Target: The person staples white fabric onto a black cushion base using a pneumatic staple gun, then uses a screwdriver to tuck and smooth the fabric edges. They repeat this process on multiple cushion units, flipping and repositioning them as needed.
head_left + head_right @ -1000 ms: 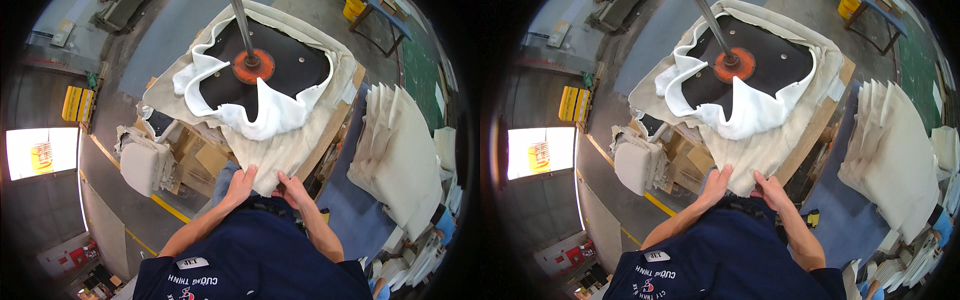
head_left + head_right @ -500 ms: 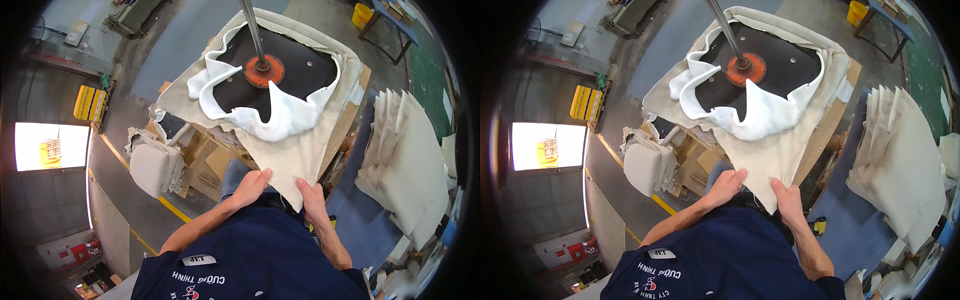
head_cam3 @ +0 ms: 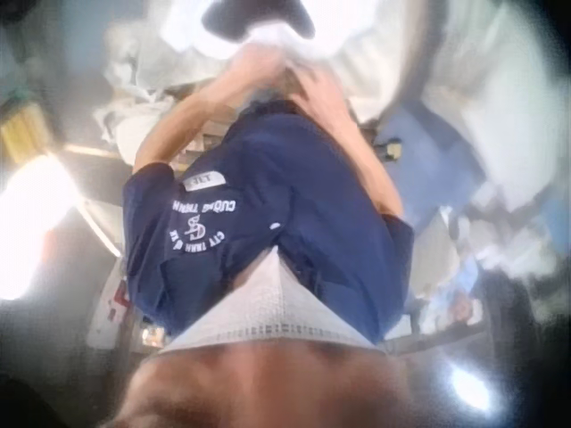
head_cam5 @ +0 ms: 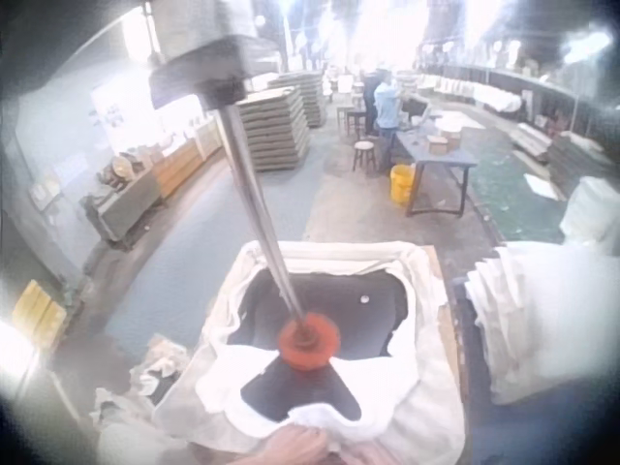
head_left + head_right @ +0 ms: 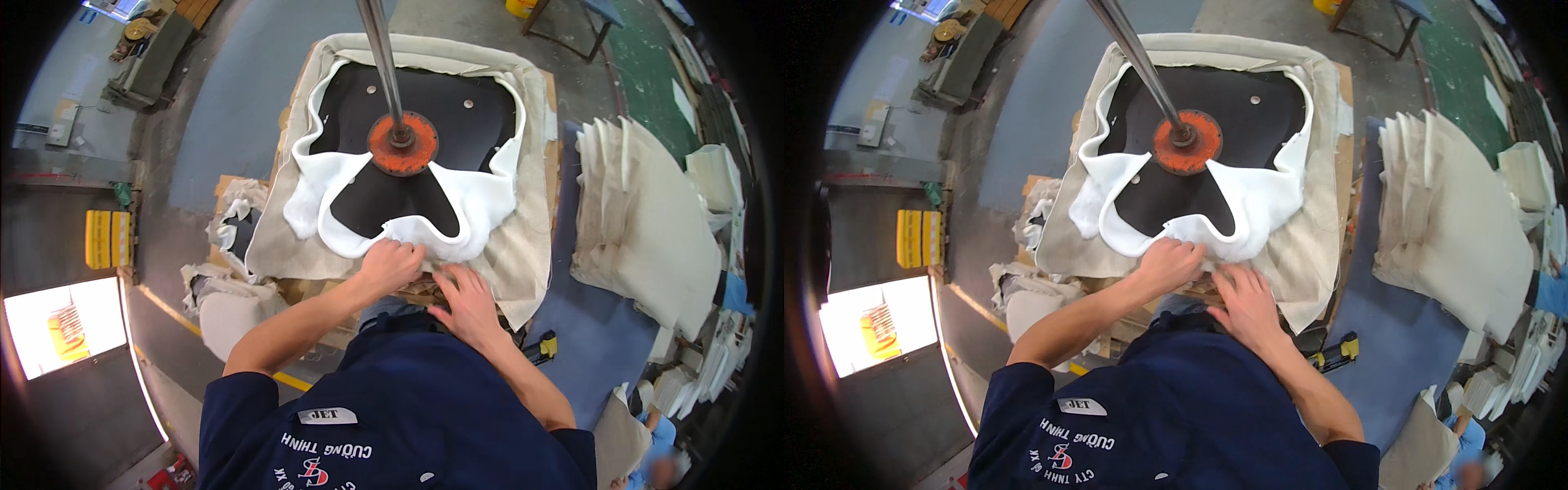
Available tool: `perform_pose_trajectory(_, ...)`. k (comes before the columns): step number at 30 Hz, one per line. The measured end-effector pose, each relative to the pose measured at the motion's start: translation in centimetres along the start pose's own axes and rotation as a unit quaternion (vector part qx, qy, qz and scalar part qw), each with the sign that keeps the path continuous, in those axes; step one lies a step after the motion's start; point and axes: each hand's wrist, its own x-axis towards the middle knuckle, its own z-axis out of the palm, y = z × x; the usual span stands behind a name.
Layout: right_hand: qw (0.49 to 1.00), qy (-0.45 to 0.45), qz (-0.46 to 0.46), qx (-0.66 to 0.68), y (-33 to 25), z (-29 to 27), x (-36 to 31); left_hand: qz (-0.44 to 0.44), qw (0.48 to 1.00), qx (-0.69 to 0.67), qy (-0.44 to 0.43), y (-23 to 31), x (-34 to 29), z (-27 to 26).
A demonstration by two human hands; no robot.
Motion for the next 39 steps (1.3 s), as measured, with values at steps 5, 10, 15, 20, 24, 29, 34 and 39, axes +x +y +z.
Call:
perform_pose_trajectory(5,0.994,0.044,-0.048,-0.089,4.8,2.5,0.9,0.107,0.994,0.000,0.015,-1.9,1.0,1.6)
perform_pose_trajectory(10,0.997,0.022,-0.072,-0.003,5.7,1.5,1.1,0.129,0.991,-0.027,0.016,-1.8,0.7,1.4)
perform_pose_trajectory(15,0.997,-0.022,0.029,0.074,2.4,-0.8,0.3,0.144,0.988,-0.054,0.036,-0.8,-0.7,-1.0)
perform_pose_trajectory(20,0.996,-0.022,0.039,0.079,3.2,-1.3,0.8,0.015,0.985,-0.162,0.064,1.3,-2.5,-1.4)
perform_pose_trajectory(24,0.999,-0.046,-0.003,0.024,3.0,-1.8,1.5,-0.088,0.986,-0.130,0.053,0.7,-6.4,-3.6)
perform_pose_trajectory(29,0.993,-0.065,-0.098,0.012,-2.0,0.1,4.5,-0.139,0.985,0.009,0.106,0.2,-7.9,-2.7)
perform_pose_trajectory(34,0.991,-0.112,-0.043,-0.051,-0.6,3.9,6.0,-0.107,0.992,0.061,0.032,-2.5,-4.6,-2.2)
perform_pose_trajectory(39,0.994,-0.055,-0.060,-0.073,0.7,5.5,5.4,-0.025,0.994,0.061,0.092,-3.3,-3.4,-0.8)
